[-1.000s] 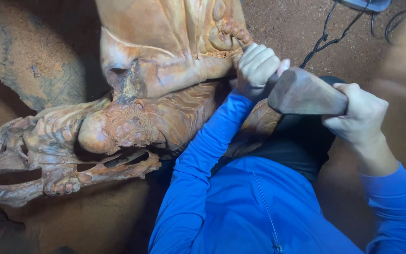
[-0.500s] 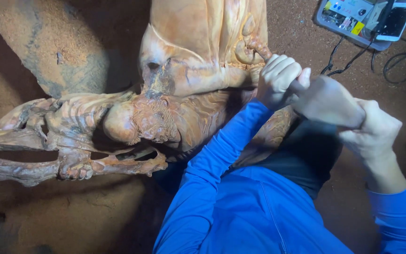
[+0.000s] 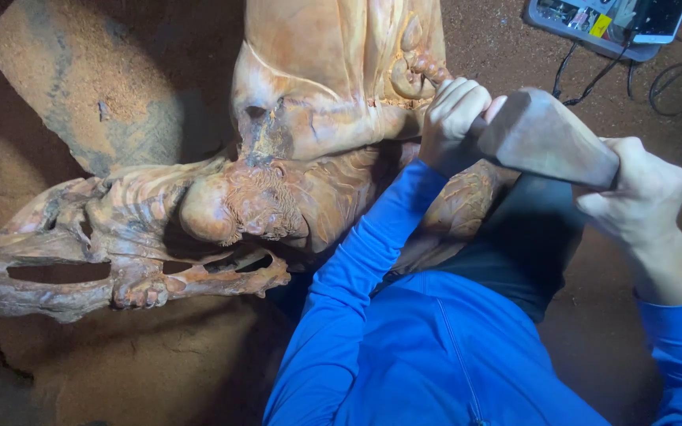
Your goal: Carving intricate details into a large wooden sculpture using a power carving tool, chisel, and mallet.
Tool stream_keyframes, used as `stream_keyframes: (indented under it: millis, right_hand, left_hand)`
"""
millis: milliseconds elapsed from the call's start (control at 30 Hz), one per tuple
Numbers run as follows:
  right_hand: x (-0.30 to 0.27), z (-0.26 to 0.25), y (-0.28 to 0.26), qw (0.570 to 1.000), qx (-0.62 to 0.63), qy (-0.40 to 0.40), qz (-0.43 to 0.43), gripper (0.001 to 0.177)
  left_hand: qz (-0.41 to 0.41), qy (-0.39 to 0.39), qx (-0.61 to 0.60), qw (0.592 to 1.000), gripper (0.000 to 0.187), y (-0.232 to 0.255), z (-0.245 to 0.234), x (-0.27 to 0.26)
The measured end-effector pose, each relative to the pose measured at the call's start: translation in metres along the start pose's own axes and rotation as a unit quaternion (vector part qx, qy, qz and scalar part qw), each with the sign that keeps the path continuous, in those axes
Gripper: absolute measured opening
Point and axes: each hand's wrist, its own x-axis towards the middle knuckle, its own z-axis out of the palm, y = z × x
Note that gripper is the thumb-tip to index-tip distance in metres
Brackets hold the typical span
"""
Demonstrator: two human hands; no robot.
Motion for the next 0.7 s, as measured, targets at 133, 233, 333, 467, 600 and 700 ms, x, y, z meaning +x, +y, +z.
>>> stream_keyframes:
  millis: [133,233,333,467,600,700]
  right_hand:
    - [0.005,-0.003,-0.018,0.997,0.053,0.031,-0.036,0.051]
    - [0.002,-0.005,-0.028,0.998,0.045,0.031,-0.011,0.05]
    - [-0.024,0.014,-0.013,0.986,0.139,0.066,0.06,0.048]
    - [-0.054,0.028,-0.003,0.969,0.156,0.09,0.168,0.031]
    - [-0.076,0.055,0.026,0.959,0.144,0.037,0.242,0.032]
    - [-0.086,0.079,0.041,0.948,0.12,-0.045,0.292,0.044]
  left_hand:
    - [-0.023,-0.037,0.001,0.999,0.022,-0.002,-0.01,0.0]
    - [0.016,-0.032,0.022,0.999,0.022,-0.007,-0.015,-0.025]
    - [0.072,-0.061,0.026,0.995,0.031,0.01,-0.008,-0.061]
    - [0.055,-0.162,0.032,0.985,0.015,0.035,-0.002,-0.07]
    - [-0.102,-0.159,-0.088,0.978,0.039,0.006,-0.042,-0.029]
    - [-0.254,-0.1,-0.152,0.95,0.03,-0.012,-0.083,0.007]
